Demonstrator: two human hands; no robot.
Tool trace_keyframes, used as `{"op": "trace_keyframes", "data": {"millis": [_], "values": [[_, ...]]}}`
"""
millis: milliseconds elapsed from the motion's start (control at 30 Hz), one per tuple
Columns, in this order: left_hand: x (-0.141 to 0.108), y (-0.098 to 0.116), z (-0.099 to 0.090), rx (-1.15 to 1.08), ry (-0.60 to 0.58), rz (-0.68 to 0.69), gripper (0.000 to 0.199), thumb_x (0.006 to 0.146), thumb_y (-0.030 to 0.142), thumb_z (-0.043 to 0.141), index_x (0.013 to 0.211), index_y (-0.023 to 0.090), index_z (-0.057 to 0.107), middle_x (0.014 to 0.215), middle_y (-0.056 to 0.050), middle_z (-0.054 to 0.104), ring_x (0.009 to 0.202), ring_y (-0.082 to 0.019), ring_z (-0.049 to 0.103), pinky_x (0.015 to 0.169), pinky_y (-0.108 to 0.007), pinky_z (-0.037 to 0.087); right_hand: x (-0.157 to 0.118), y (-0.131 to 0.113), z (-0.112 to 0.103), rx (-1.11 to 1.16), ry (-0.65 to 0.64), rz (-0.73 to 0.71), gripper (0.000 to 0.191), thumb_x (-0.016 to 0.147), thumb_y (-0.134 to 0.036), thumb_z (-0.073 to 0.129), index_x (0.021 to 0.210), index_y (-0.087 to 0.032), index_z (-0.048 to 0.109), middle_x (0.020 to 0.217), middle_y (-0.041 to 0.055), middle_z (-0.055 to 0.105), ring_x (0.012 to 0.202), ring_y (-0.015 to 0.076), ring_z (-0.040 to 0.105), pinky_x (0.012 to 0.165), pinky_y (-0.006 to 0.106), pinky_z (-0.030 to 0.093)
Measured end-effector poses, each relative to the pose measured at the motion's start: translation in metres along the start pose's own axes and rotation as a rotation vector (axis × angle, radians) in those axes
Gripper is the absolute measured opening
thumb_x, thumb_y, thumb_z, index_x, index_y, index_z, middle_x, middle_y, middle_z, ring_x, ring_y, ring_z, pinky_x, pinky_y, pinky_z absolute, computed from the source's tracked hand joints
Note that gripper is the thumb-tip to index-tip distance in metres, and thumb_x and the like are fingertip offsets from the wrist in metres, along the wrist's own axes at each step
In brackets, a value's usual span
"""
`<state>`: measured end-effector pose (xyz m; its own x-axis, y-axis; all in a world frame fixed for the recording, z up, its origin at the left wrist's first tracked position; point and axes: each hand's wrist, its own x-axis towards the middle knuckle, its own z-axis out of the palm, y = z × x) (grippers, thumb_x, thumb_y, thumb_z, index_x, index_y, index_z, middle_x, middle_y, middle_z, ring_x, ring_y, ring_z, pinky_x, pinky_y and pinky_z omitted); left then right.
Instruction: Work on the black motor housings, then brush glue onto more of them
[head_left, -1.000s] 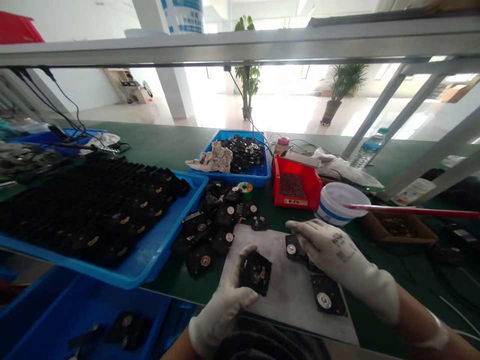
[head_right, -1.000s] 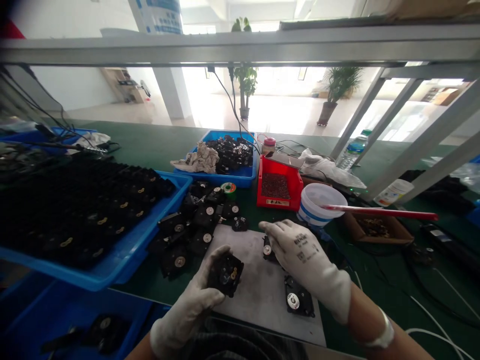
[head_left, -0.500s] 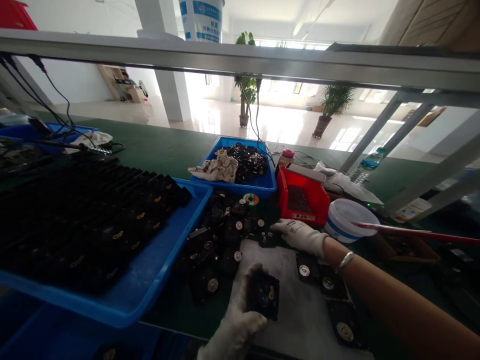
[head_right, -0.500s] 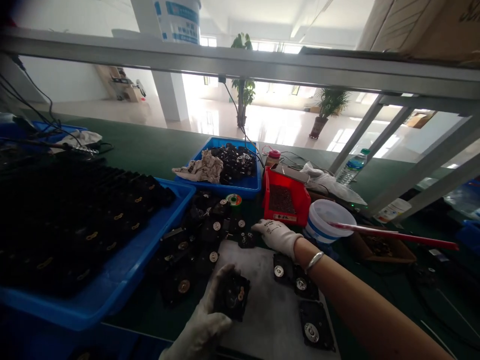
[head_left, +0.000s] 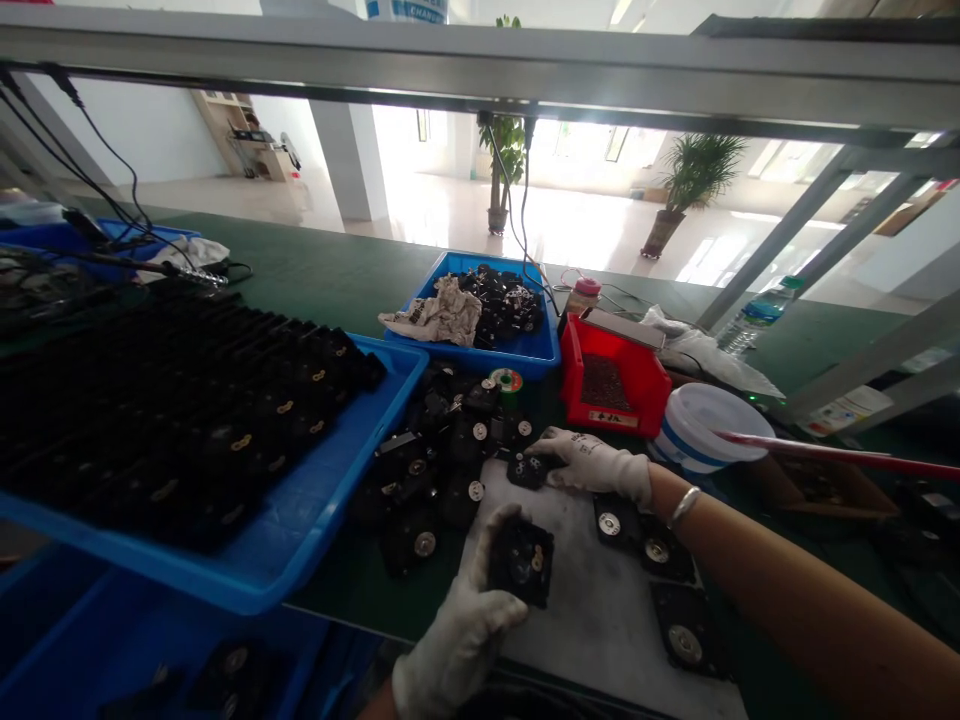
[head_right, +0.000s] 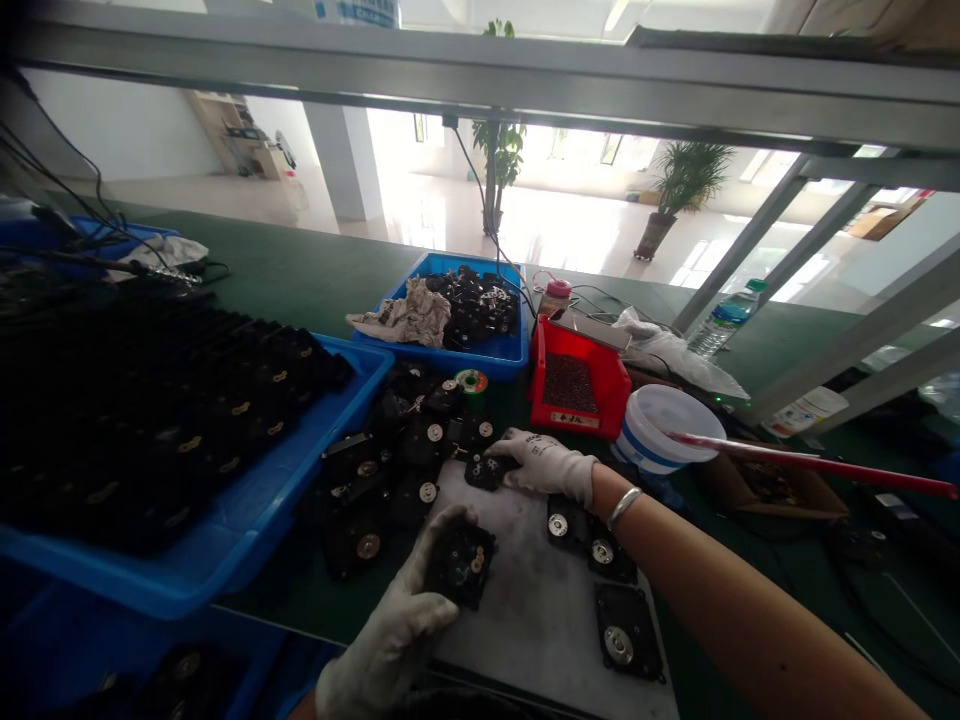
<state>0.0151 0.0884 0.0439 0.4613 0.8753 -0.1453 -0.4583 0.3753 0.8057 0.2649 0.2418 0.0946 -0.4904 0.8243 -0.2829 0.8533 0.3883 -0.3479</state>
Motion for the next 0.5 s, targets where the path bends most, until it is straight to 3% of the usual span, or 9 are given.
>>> {"op": "trace_keyframes", "data": {"millis": [133, 233, 367, 500], "values": [[0.000, -0.006, -0.004, 0.046, 0.037, 0.012, 0.082, 0.079, 0.023, 0.075, 0.157, 0.028, 0.050, 0.162, -0.006, 0.048, 0.156, -0.037, 0.034, 0.129, -0.049, 0.028, 0.001, -0.005, -0.002, 0.043, 0.048, -0.029, 0.051, 0.078, -0.016, 0.079, 0.128, -0.021, 0.076, 0.128, 0.0102, 0.070, 0.110, 0.0263, 0.072, 0.097, 0.033, 0.055], [0.001, -0.004, -0.001, 0.021, 0.046, 0.017, 0.082, 0.077, 0.023, 0.078, 0.154, 0.029, 0.053, 0.161, -0.007, 0.050, 0.155, -0.038, 0.035, 0.129, -0.050, 0.026, -0.013, -0.014, -0.010, 0.070, 0.168, -0.022, 0.037, 0.085, -0.022, 0.072, 0.122, -0.019, 0.075, 0.121, 0.0103, 0.071, 0.105, 0.0250, 0.071, 0.096, 0.034, 0.055], [0.002, 0.003, 0.009, 0.067, 0.085, 0.064, 0.081, 0.076, 0.022, 0.079, 0.152, 0.029, 0.054, 0.157, -0.007, 0.054, 0.154, -0.037, 0.037, 0.130, -0.049, 0.023, -0.055, -0.037, -0.019, 0.096, 0.363, 0.035, 0.023, 0.098, -0.027, 0.052, 0.108, -0.020, 0.072, 0.106, 0.0101, 0.072, 0.099, 0.0250, 0.068, 0.093, 0.036, 0.053], [0.000, 0.005, 0.018, 0.150, 0.071, 0.106, 0.080, 0.075, 0.021, 0.081, 0.149, 0.029, 0.054, 0.155, -0.007, 0.055, 0.153, -0.036, 0.038, 0.127, -0.046, 0.029, -0.101, -0.068, -0.010, 0.133, 0.372, 0.117, 0.030, 0.100, -0.030, 0.042, 0.085, -0.023, 0.067, 0.086, 0.0079, 0.073, 0.082, 0.0225, 0.066, 0.076, 0.032, 0.051]]}}
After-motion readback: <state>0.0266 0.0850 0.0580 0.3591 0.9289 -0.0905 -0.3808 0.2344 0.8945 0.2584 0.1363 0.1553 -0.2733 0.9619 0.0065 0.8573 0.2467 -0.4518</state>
